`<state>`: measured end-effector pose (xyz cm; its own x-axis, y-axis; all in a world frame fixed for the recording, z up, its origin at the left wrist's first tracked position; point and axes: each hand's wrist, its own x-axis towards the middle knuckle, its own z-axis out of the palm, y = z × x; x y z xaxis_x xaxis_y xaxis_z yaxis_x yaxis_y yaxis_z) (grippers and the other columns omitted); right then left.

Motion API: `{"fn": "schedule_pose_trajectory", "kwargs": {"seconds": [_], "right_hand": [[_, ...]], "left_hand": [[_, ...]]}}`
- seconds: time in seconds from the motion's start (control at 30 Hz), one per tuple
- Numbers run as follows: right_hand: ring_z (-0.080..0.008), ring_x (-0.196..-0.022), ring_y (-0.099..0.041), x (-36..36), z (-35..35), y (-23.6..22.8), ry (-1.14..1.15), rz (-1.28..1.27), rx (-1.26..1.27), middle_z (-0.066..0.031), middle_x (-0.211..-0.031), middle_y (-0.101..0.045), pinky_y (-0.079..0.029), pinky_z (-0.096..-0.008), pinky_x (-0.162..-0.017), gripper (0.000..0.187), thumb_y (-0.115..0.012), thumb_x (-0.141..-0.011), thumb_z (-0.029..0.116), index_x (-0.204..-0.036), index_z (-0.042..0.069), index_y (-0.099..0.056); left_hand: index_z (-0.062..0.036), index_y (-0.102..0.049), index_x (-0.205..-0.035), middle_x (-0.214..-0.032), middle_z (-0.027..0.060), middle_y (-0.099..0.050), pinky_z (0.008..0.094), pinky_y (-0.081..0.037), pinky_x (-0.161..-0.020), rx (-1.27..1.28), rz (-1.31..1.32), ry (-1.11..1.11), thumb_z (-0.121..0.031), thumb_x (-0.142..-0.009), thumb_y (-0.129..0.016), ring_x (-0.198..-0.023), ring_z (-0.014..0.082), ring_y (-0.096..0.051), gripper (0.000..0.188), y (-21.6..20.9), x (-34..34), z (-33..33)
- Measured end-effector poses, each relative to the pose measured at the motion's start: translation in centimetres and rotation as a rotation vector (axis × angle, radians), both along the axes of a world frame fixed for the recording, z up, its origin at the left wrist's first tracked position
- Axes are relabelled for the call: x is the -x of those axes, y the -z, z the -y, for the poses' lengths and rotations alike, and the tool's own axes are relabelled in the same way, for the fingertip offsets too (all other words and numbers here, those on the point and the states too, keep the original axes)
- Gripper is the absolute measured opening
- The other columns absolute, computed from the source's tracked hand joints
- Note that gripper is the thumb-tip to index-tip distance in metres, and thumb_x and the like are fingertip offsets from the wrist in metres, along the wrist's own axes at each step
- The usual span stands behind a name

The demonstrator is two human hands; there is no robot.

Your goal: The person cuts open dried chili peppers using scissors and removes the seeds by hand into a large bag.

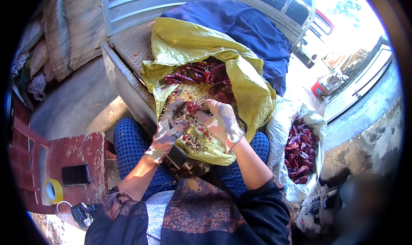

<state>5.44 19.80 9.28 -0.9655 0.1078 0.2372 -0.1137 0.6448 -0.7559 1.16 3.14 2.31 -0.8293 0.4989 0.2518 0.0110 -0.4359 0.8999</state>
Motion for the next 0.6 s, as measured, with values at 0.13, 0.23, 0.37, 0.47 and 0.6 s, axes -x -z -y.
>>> {"fn": "schedule_pose_trajectory", "kwargs": {"seconds": [0.13,0.23,0.37,0.47,0.6], "right_hand": [[-0.0089,-0.065,-0.045,-0.9,2.4,-1.5,-0.016,0.095,-0.219,-0.0027,-0.07,-0.057,-0.041,-0.0268,-0.061,0.01,-0.061,-0.078,0.004,-0.085,-0.002,-0.057],[-0.0102,-0.063,-0.043,-0.8,2.1,-0.7,-0.078,0.065,-0.242,-0.0028,-0.068,-0.052,-0.039,-0.027,-0.058,0.009,-0.059,-0.078,0.007,-0.083,0.0,-0.056],[-0.0101,-0.066,-0.047,-1.4,2.8,-0.9,-0.131,0.033,-0.095,-0.0031,-0.07,-0.05,-0.042,-0.026,-0.06,0.009,-0.058,-0.075,0.004,-0.084,0.002,-0.057],[-0.0177,-0.071,-0.053,-1.9,3.5,-2.4,-0.122,-0.037,-0.463,-0.0069,-0.074,-0.054,-0.045,-0.0287,-0.063,0.013,-0.06,-0.072,0.005,-0.085,0.004,-0.059],[-0.0278,-0.075,-0.058,-1.2,2.1,-1.4,-0.214,0.002,-0.311,-0.0114,-0.082,-0.061,-0.047,-0.0333,-0.066,0.015,-0.062,-0.074,0.011,-0.087,0.005,-0.06]], "left_hand": [[-0.0042,-0.037,-0.134,-0.134,0.0146,-0.04,0.0361,-0.035,-0.1,0.354,-0.505,-0.346,-0.015,-0.075,-0.064,-0.122,0.0252,-0.041,0.066,-0.4,0.2,1.1],[-0.0034,-0.044,-0.128,-0.126,0.0167,-0.048,0.0352,-0.038,-0.097,0.3,-0.46,-0.266,-0.014,-0.079,-0.062,-0.117,0.0266,-0.048,0.053,-0.1,-0.1,1.1],[-0.0002,-0.046,-0.124,-0.104,0.0093,-0.057,0.0277,-0.042,-0.08,0.23,-0.212,0.018,-0.013,-0.088,-0.052,-0.089,0.0162,-0.053,0.039,-0.6,-0.7,0.9],[0.0023,-0.048,-0.118,-0.079,0.0008,-0.053,0.023,-0.039,-0.062,0.076,-0.301,-0.077,-0.022,-0.091,-0.051,-0.066,0.0084,-0.044,0.037,0.3,-0.8,0.6],[0.0006,-0.05,-0.113,-0.08,0.0019,-0.055,0.0226,-0.041,-0.063,0.102,-0.145,0.026,-0.018,-0.089,-0.051,-0.07,0.0094,-0.05,0.031,1.2,-0.4,1.3]]}}
